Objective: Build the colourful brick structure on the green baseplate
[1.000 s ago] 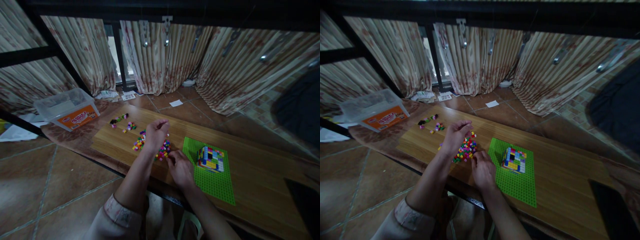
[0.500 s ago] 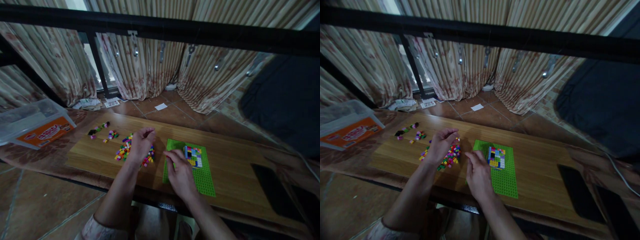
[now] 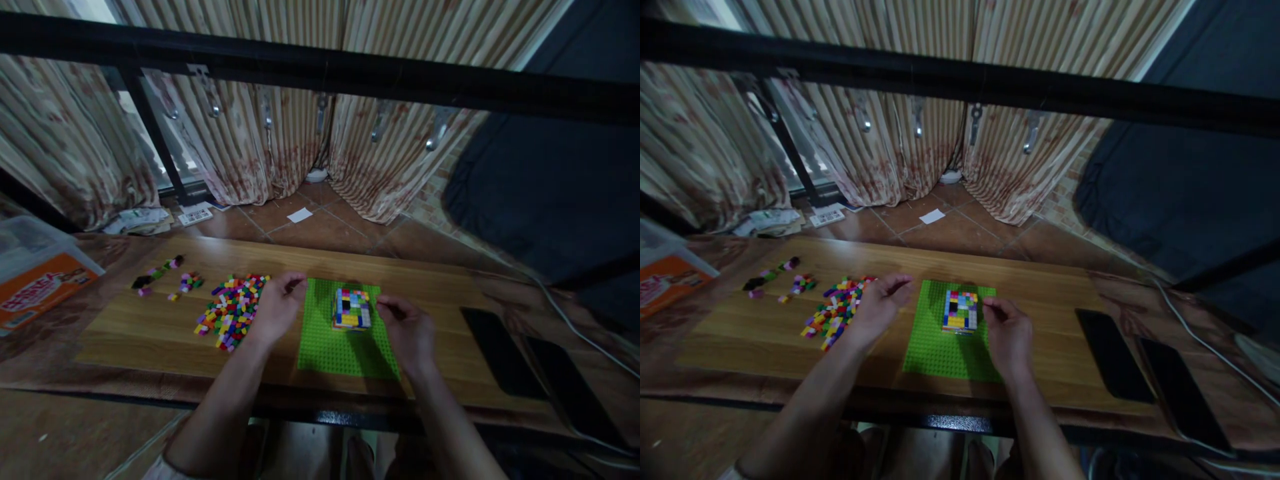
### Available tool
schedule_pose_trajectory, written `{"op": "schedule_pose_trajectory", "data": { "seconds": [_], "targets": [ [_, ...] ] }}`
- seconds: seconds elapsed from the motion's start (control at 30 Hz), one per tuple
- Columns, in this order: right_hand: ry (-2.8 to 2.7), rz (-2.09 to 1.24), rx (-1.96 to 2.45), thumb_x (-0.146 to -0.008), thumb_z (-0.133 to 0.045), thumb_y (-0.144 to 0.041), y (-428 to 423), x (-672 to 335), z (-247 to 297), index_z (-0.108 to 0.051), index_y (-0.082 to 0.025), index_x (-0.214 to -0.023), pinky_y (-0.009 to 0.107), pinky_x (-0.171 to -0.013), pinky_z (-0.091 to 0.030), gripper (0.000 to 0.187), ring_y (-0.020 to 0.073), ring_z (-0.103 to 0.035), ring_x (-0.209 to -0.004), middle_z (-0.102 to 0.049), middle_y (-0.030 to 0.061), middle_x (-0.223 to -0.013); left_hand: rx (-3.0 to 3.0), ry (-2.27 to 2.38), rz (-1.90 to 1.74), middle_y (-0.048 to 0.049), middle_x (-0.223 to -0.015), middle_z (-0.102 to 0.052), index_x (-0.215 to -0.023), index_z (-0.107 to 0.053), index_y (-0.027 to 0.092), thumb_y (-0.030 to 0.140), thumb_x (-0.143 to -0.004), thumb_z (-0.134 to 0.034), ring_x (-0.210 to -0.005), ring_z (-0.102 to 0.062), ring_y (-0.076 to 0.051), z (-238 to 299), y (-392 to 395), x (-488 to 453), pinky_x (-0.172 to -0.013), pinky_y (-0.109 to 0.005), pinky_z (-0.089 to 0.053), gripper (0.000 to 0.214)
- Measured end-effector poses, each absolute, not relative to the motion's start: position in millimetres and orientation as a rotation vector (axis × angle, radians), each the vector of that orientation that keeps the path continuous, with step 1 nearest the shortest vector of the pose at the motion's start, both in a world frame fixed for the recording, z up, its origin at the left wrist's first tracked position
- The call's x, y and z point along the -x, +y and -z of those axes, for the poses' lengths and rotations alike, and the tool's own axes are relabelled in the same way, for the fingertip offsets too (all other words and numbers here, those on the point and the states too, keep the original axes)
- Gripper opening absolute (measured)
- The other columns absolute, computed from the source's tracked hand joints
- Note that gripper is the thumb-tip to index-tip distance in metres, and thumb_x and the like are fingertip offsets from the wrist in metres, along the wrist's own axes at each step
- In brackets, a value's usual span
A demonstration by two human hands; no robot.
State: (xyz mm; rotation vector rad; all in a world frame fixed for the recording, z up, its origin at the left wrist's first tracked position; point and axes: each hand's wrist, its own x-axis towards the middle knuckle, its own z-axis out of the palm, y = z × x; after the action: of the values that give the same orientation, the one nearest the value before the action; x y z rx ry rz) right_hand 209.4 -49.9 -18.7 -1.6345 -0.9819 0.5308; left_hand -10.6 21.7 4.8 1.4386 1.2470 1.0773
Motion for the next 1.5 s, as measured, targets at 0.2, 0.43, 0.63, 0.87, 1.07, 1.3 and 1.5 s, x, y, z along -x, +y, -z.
{"op": "schedule_pose_trajectory", "data": {
  "seconds": [0.2,0.43,0.63,0.87,1.07,1.3,1.5],
  "targets": [
    [-0.862,-0.604,1.602,-0.066,-0.068,-0.034,-42,-200,21,-0.073,-0.018,-0.076,0.036,-0.072,-0.052,0.020,0.0207,-0.067,-0.073,-0.074,0.0064,-0.079,-1.618,1.219,-0.835,-0.0066,-0.092,-0.071,-0.107,-0.067,0.015,0.025,-0.082,-0.054,-0.076,-0.064,-0.017,4,2,-20,-0.070,-0.029,-0.049,0.030],
    [-0.771,-0.672,1.510,-0.064,-0.073,-0.035,-40,-192,28,-0.072,-0.018,-0.076,0.033,-0.066,-0.052,0.021,0.0183,-0.065,-0.068,-0.073,0.0045,-0.075,-1.625,1.180,-0.791,-0.0060,-0.092,-0.071,-0.106,-0.066,0.016,0.024,-0.083,-0.053,-0.080,-0.066,-0.018,7,-2,-28,-0.074,-0.029,-0.051,0.027],
    [-0.806,-0.649,1.478,-0.059,-0.078,-0.033,-39,-193,31,-0.073,-0.019,-0.070,0.031,-0.064,-0.049,0.018,0.0167,-0.062,-0.066,-0.070,0.0027,-0.072,-1.659,1.159,-0.759,-0.0048,-0.091,-0.072,-0.103,-0.067,0.017,0.022,-0.083,-0.053,-0.079,-0.065,-0.018,7,-2,-27,-0.073,-0.028,-0.050,0.025],
    [-0.762,-0.802,1.395,-0.060,-0.079,-0.032,-41,-196,25,-0.076,-0.021,-0.073,0.033,-0.070,-0.050,0.017,0.0169,-0.063,-0.070,-0.073,0.0022,-0.077,-1.690,1.158,-0.749,-0.0047,-0.092,-0.072,-0.101,-0.068,0.017,0.020,-0.083,-0.053,-0.081,-0.065,-0.018,4,-2,-26,-0.076,-0.029,-0.050,0.023],
    [-0.561,-0.953,1.252,-0.058,-0.082,-0.031,-39,-196,27,-0.075,-0.021,-0.074,0.031,-0.070,-0.050,0.019,0.0140,-0.063,-0.066,-0.073,0.0001,-0.074,-1.656,1.141,-0.758,-0.0036,-0.091,-0.072,-0.099,-0.068,0.018,0.019,-0.083,-0.052,-0.084,-0.066,-0.017,5,-2,-27,-0.079,-0.028,-0.050,0.022],
    [-0.503,-0.959,1.244,-0.058,-0.083,-0.035,-34,-192,29,-0.072,-0.018,-0.076,0.030,-0.064,-0.052,0.027,0.0138,-0.063,-0.062,-0.072,0.0009,-0.072,-1.664,1.169,-0.745,-0.0036,-0.091,-0.072,-0.098,-0.068,0.019,0.020,-0.083,-0.053,-0.085,-0.066,-0.018,3,-3,-26,-0.080,-0.029,-0.050,0.021],
    [-0.541,-0.924,1.293,-0.057,-0.082,-0.035,-30,-193,34,-0.072,-0.018,-0.077,0.031,-0.064,-0.052,0.028,0.0143,-0.063,-0.061,-0.071,0.0006,-0.071,-1.678,1.141,-0.764,-0.0029,-0.090,-0.072,-0.098,-0.068,0.019,0.022,-0.083,-0.053,-0.078,-0.066,-0.017,6,-4,-27,-0.073,-0.028,-0.051,0.021]
  ]
}}
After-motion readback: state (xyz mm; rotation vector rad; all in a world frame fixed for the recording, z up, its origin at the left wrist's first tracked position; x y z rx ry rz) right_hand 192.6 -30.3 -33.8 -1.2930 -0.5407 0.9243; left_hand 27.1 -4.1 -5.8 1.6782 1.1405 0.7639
